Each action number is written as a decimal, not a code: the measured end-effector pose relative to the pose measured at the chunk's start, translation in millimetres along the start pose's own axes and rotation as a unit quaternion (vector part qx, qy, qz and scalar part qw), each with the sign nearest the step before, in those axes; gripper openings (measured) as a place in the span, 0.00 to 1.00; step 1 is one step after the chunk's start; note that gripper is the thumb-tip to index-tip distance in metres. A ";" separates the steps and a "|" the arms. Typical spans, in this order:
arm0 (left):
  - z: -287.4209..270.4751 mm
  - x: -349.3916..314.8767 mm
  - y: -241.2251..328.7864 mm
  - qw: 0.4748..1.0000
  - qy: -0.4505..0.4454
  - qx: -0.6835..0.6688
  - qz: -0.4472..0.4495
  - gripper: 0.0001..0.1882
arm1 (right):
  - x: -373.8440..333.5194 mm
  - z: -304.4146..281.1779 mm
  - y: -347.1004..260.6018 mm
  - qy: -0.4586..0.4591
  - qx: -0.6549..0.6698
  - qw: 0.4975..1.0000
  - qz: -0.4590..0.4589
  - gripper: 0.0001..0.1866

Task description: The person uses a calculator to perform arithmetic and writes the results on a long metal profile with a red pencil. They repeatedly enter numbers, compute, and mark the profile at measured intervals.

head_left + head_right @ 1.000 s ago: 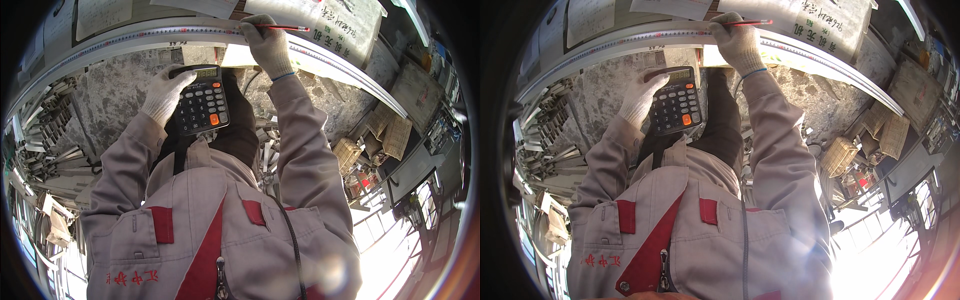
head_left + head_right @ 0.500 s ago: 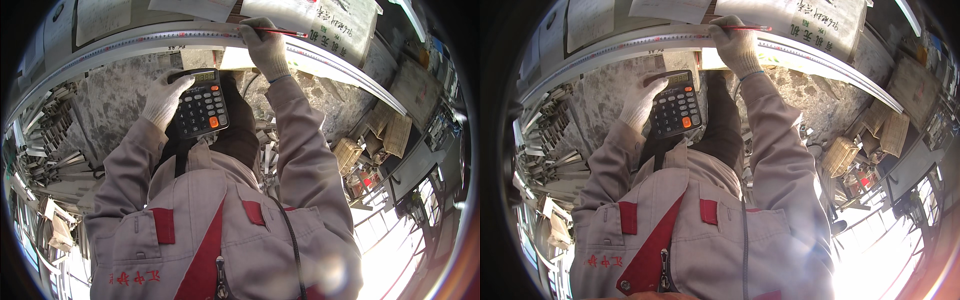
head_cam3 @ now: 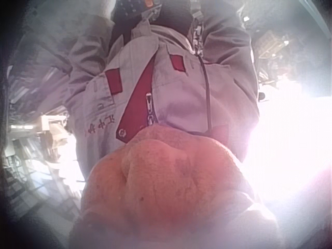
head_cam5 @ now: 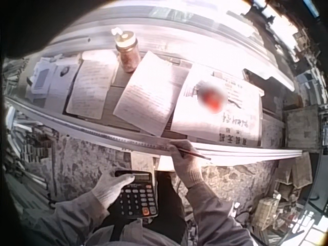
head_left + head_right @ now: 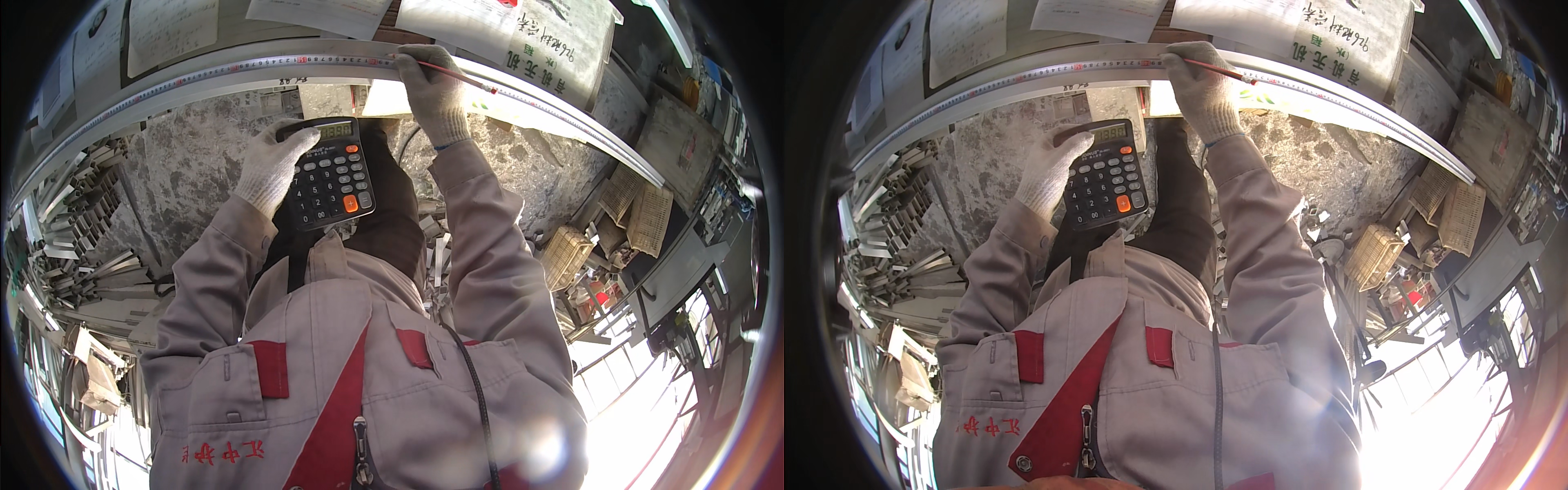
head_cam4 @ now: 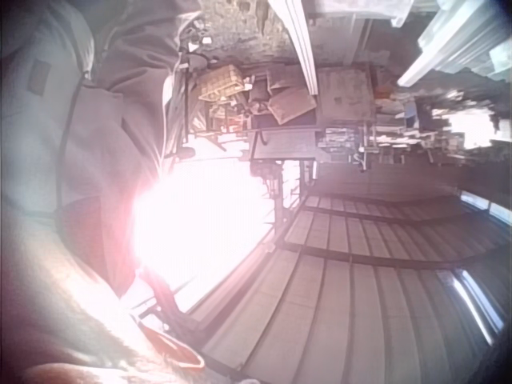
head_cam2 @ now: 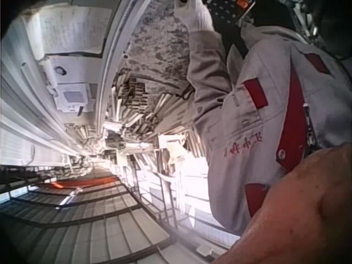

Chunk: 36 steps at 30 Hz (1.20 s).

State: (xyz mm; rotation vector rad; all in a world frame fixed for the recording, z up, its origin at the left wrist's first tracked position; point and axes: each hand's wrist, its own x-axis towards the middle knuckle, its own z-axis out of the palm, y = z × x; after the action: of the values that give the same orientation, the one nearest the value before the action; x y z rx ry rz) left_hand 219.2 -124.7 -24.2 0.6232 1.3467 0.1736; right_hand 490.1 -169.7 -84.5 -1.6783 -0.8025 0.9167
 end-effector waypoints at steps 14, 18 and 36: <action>-7.5 -2.5 1.7 1.000 -0.005 -0.004 0.003 0.17 | -2.4 0.3 -2.1 0.015 -0.033 0.999 -0.026 0.07; -4.8 -4.3 3.2 1.000 -0.007 -0.017 0.014 0.18 | -8.7 1.0 -6.3 0.053 0.003 0.999 -0.005 0.08; 20.5 -23.5 46.6 0.999 -0.017 0.019 0.030 0.21 | -160.7 3.6 -100.6 -0.015 -0.079 0.992 -0.096 0.11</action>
State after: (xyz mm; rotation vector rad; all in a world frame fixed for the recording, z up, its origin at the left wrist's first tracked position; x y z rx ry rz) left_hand 243.8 -103.6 21.6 0.6961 1.3018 0.1856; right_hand 400.7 -278.7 42.3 -1.6924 -1.0608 0.7624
